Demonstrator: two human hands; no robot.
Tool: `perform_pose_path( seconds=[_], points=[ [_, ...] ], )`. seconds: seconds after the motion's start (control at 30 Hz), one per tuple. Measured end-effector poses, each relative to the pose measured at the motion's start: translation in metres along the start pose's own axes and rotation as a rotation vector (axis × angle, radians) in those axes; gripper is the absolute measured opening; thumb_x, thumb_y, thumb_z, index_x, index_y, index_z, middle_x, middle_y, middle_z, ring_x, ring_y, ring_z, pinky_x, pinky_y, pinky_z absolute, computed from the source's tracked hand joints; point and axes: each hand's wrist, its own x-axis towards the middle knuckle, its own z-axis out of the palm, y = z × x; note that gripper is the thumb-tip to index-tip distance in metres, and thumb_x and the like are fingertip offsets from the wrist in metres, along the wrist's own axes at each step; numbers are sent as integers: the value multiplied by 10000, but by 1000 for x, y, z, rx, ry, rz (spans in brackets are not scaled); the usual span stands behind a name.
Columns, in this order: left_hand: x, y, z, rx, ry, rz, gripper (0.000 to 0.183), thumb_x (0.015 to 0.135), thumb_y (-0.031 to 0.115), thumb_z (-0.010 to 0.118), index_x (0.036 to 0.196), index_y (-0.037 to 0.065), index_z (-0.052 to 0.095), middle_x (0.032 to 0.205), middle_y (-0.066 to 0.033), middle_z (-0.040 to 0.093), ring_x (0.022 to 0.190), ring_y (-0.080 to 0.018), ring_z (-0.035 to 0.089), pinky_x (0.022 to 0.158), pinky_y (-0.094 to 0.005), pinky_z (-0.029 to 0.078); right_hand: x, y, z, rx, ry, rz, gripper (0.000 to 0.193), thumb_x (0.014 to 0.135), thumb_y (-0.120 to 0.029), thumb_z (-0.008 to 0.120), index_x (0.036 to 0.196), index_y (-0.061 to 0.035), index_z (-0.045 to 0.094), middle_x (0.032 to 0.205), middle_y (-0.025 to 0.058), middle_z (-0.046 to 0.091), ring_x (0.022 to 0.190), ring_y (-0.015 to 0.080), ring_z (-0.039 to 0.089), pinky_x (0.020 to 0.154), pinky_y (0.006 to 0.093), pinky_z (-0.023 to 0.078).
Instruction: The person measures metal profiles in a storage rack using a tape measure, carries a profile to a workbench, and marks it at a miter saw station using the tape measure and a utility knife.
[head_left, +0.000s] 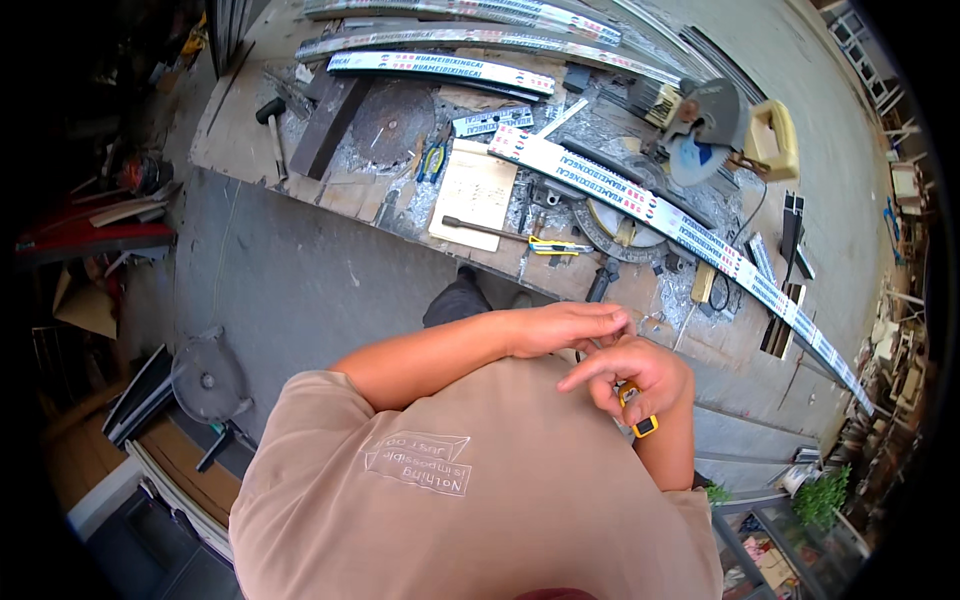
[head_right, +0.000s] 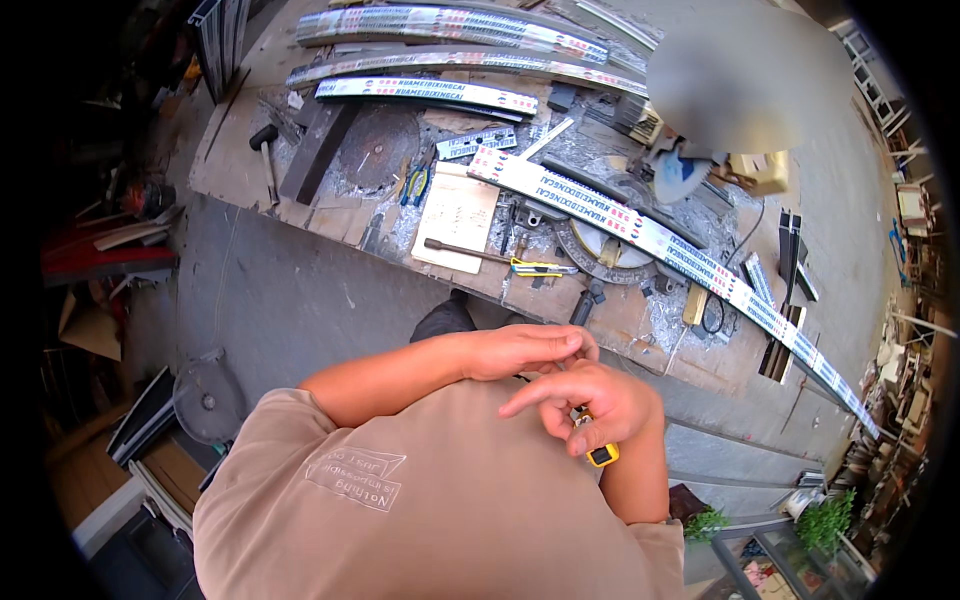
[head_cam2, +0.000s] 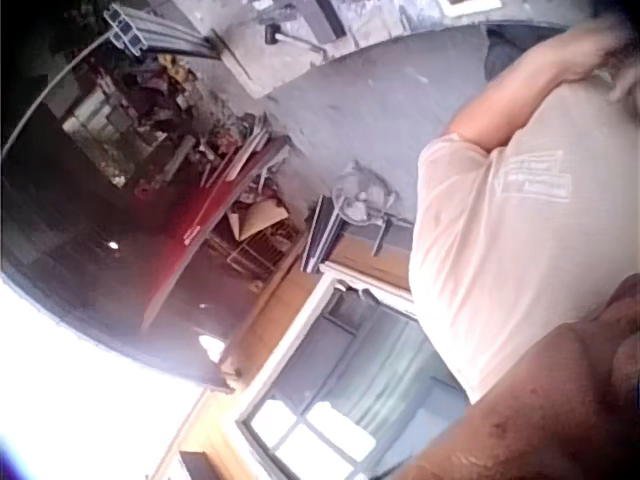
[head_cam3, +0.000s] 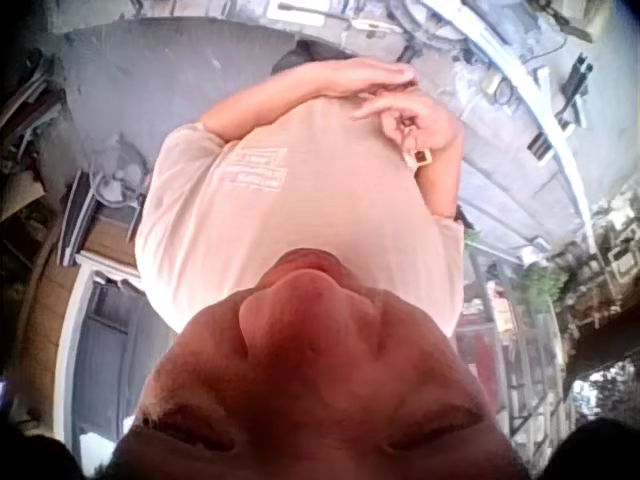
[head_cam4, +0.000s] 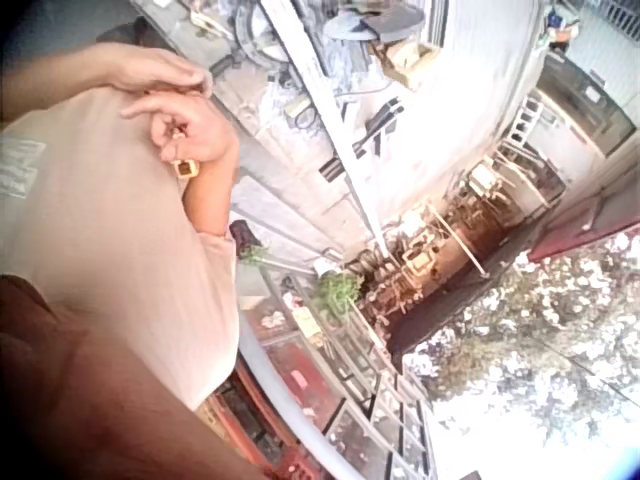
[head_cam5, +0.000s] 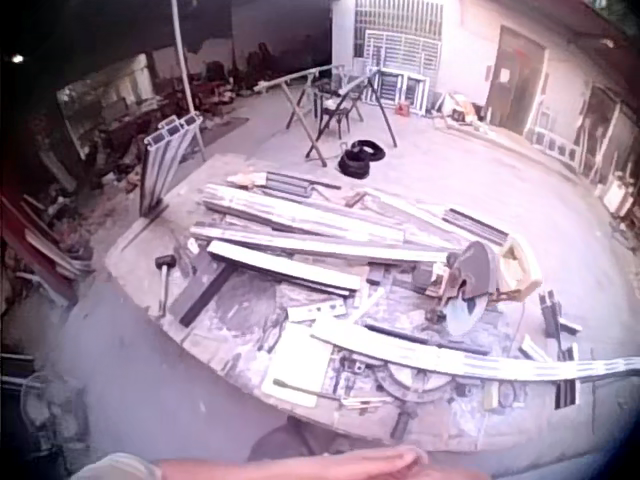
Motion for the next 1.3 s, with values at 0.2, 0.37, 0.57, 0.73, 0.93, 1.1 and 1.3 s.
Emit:
perform_pose_path(
  seconds=[0.2, 0.37, 0.57, 0.73, 0.93, 1.1, 1.3],
  points=[
    [-15, 25, -59, 82, 28, 41, 494, 1180, 503, 405, 1270, 63, 612, 1188, -25, 599, 1090, -118, 569, 989, -304, 487, 48, 15, -40, 316, 122, 143, 880, 970, -579, 764, 1454, 130, 566, 700, -6, 615, 571, 84, 616, 535, 238, 456],
    [-43, 29, -134, -81, 90, -41, 517, 1165, 531, 431, 1264, 70, 644, 1173, -32, 640, 1117, -140, 605, 1007, -324, 495, 99, 22, -79, 279, 171, 340, 827, 976, -549, 756, 1459, 97, 575, 717, 15, 624, 557, 91, 615, 523, 232, 455],
    [-86, 40, -225, -1, 457, 112, 402, 1148, 464, 507, 1181, 99, 673, 1105, 1, 655, 1007, -111, 611, 964, -297, 510, 131, 49, -136, 220, 770, 759, 588, 1020, -465, 723, 1373, 2, 664, 710, -28, 553, 602, 84, 576, 529, 241, 452],
    [-78, 58, -293, 93, 957, 66, 276, 1083, 311, 627, 1187, 67, 702, 1066, -6, 689, 934, -108, 620, 886, -274, 514, 148, 98, -186, -308, 982, 1033, 417, 1029, -388, 724, 1205, -10, 735, 800, -12, 586, 753, 94, 537, 706, 267, 418],
    [-29, 56, -364, 208, 1249, 147, 355, 1013, 295, 682, 1205, 1, 735, 1097, -118, 770, 978, -209, 712, 872, -352, 547, 127, 136, -264, -901, 1062, 1265, 625, 920, -601, 755, 980, 21, 771, 933, 236, 779, 865, 347, 759, 844, 434, 570],
    [-1, 46, -390, 212, 1109, 14, 416, 1059, 300, 658, 1335, -8, 705, 1189, -91, 755, 1064, -190, 705, 929, -342, 548, 100, 166, -295, -899, 1055, 1289, 641, 920, -616, 751, 902, 24, 753, 872, 222, 767, 822, 335, 746, 821, 434, 568],
    [12, 41, -391, -17, 1079, 164, 427, 1046, 343, 705, 1285, -10, 731, 1134, -90, 767, 1003, -147, 702, 915, -305, 549, 99, 178, -298, -861, 1159, 1234, 609, 896, -572, 822, 776, 11, 690, 748, 147, 713, 702, 235, 672, 734, 405, 553]
  ],
)
